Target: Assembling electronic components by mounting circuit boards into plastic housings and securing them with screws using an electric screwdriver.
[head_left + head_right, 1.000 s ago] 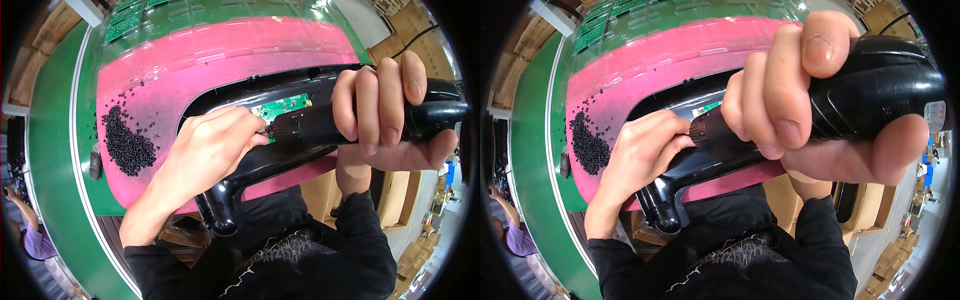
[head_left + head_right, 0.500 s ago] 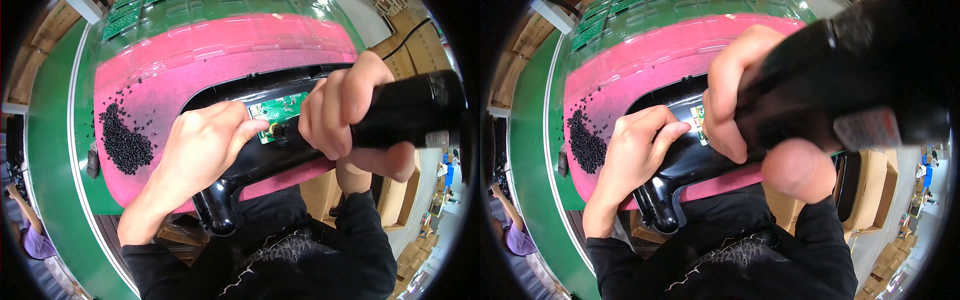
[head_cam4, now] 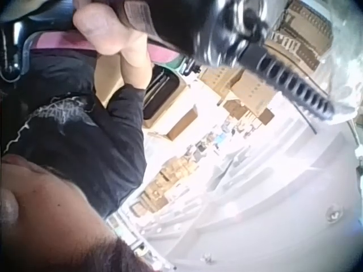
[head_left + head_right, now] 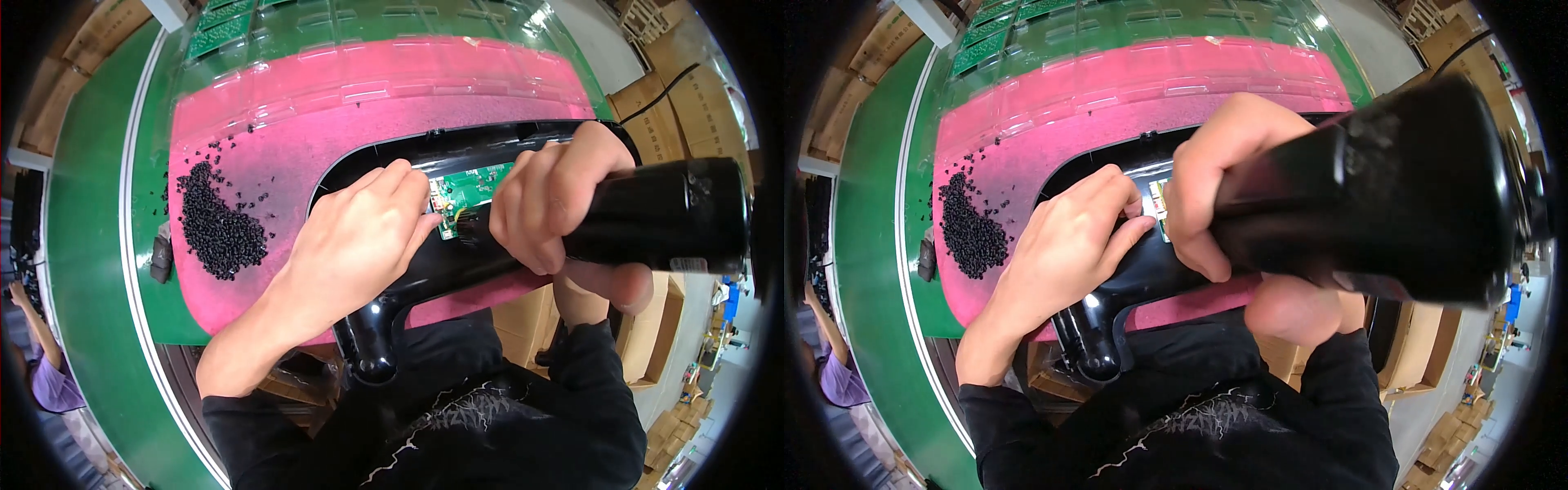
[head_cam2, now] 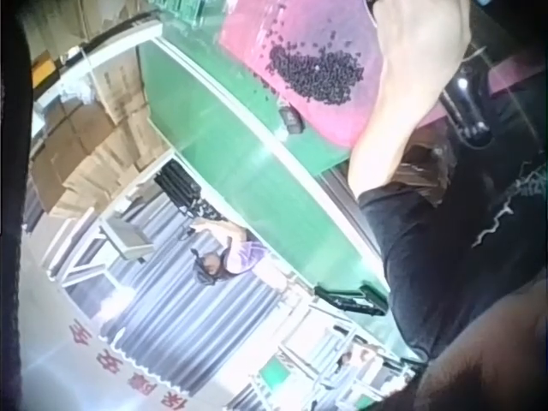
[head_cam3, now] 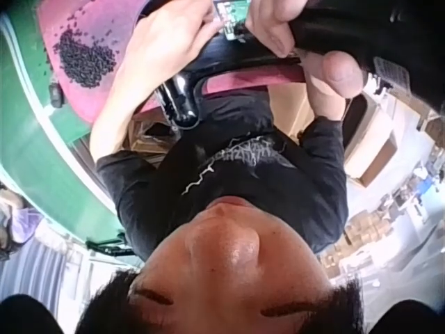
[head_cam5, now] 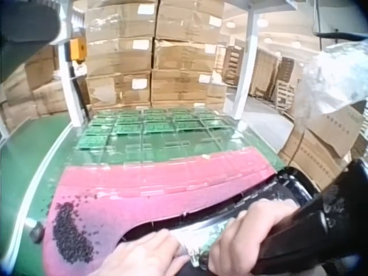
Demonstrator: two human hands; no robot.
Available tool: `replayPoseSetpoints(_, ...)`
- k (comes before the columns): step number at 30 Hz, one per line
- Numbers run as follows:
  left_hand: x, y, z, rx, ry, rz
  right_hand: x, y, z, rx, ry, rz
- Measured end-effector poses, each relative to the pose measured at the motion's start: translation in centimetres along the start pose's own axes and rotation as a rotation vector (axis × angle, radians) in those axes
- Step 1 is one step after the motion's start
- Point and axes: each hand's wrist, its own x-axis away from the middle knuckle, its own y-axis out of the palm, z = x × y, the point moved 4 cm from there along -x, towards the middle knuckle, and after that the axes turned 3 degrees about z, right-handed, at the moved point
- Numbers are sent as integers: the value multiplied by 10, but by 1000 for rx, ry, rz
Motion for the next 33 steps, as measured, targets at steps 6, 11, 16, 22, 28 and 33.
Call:
replayPoseSetpoints(6,1,1,-2,-22,56,-21,-5,2,1,54,18,-66)
replayPoseSetpoints(11,2,2,-1,-3,25,-62,3,6,-9,158,202,31)
replayPoseSetpoints(16,3,3,1,-49,71,-177,6,5,-19,16,-242,-38)
replayPoseSetpoints(22,-4,0,13,192,292,-64,-2,-3,-49,143,-434,-323)
replayPoseSetpoints(28,-2,0,11,274,257,-63,17,-6,-35,-86,-606,-52)
replayPoseSetpoints(33,-5,-1,17,284,80,-169,24,-22,-47,9,-497,49)
